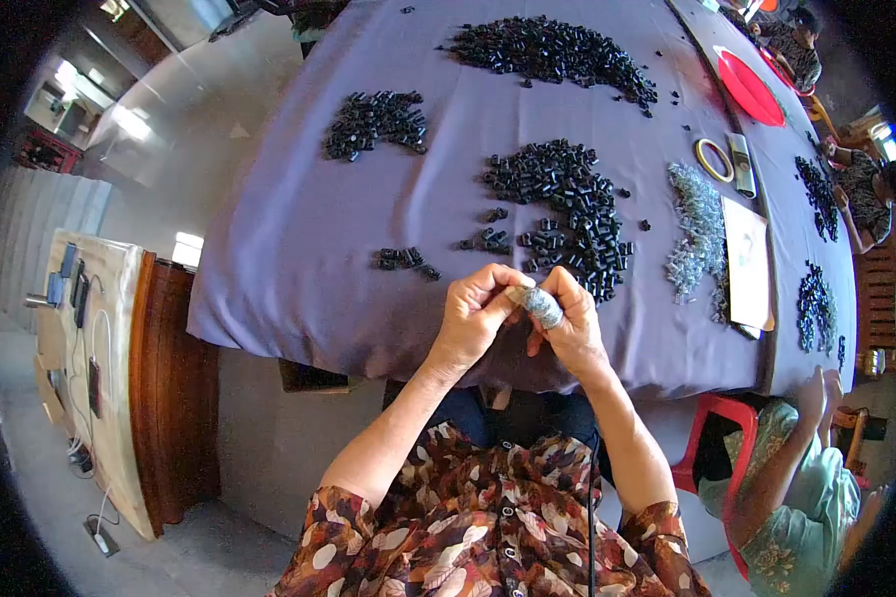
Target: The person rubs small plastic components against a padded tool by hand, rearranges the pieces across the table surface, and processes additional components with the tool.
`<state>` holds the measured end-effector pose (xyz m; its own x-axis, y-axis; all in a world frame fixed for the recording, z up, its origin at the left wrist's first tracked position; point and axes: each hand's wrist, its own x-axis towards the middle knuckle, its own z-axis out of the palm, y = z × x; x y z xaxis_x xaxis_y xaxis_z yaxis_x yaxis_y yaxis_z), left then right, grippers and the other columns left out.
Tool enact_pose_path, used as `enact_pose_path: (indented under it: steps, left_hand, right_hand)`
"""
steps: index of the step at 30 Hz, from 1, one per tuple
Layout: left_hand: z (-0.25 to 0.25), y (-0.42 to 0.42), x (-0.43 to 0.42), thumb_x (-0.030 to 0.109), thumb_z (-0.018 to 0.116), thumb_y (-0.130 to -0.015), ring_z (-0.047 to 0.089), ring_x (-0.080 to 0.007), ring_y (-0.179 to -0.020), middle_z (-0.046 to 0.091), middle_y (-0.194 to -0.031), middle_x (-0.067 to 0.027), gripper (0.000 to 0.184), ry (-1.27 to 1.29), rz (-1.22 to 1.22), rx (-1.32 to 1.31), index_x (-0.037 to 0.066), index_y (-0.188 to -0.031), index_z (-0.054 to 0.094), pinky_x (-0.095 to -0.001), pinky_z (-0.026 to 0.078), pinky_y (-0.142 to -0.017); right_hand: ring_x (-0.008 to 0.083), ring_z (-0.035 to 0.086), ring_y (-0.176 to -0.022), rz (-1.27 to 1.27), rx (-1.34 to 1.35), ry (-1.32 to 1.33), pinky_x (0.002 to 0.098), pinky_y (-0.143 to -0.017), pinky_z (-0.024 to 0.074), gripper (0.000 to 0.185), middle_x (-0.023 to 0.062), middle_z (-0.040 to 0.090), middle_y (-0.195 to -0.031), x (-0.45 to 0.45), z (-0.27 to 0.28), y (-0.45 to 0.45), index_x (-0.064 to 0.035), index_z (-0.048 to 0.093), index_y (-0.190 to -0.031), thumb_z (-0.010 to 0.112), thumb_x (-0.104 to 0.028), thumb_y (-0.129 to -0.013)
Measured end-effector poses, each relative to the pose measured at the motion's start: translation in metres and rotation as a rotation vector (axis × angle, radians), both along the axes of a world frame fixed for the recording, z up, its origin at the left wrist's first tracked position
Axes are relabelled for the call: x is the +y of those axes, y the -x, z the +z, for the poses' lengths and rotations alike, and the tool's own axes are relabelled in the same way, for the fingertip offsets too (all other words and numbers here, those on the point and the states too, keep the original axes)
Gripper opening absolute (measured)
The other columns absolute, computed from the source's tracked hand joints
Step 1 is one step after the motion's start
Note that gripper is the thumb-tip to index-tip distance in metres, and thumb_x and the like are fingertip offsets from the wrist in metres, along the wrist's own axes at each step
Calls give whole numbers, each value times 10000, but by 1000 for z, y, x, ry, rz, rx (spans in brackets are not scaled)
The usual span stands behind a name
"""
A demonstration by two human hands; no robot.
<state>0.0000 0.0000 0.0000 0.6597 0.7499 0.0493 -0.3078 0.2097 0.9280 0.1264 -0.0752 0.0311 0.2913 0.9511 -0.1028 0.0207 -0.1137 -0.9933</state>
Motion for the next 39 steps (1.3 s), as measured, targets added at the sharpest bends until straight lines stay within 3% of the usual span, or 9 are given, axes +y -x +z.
enact_pose_path:
  steps: [5,14,17,21,24,32,39]
  left_hand:
    - [0,0,-4,34,562,-889,479,-46,-632,582,-770,16,52,102,-23,-74,54,-898,608,-193,409,-570]
    - [3,-1,1,10,523,-898,484,-34,-643,571,-740,20,82,24,-44,-15,40,-900,598,-190,425,-593]
    - [2,-2,3,59,561,-891,482,-41,-652,585,-801,10,41,94,-69,-65,48,-922,586,-189,413,-573]
    - [3,-3,3,66,568,-887,490,-39,-663,586,-835,4,175,133,-66,-70,57,-1054,519,-181,412,-562]
    - [5,-3,3,62,565,-885,505,-39,-670,594,-859,-8,292,153,-58,-35,70,-1149,441,-169,406,-538]
    - [7,-1,7,128,592,-887,497,-25,-605,605,-820,9,230,148,-138,-20,70,-1085,491,-165,392,-490]
    - [4,-1,19,159,608,-880,519,-30,-620,596,-800,17,196,180,-294,-6,62,-1039,548,-164,412,-499]
  right_hand:
    - [60,484,-508,-9,2,-21,234,-383,466,244,-2,464,-622,-4,-1,1,-39,446,-761,601,-176,-889]
    - [47,464,-520,-22,116,9,237,-401,487,264,-17,453,-627,2,-4,0,-45,449,-759,632,-199,-871]
    - [57,514,-551,-62,120,-1,228,-403,483,274,-6,491,-654,3,-6,2,-53,444,-774,643,-217,-864]
    - [88,588,-634,-73,84,-55,209,-422,479,210,29,568,-734,1,-1,10,-33,509,-939,627,-193,-872]
    - [100,612,-700,16,113,-64,203,-463,488,297,48,620,-821,-2,0,6,-21,516,-1146,596,-140,-885]
    - [107,621,-695,45,140,-125,203,-454,468,226,47,635,-790,-4,-6,6,-58,499,-1018,637,-134,-856]
    - [83,605,-690,41,79,-110,198,-447,456,173,34,641,-785,-6,-9,4,-77,512,-1000,616,-117,-867]
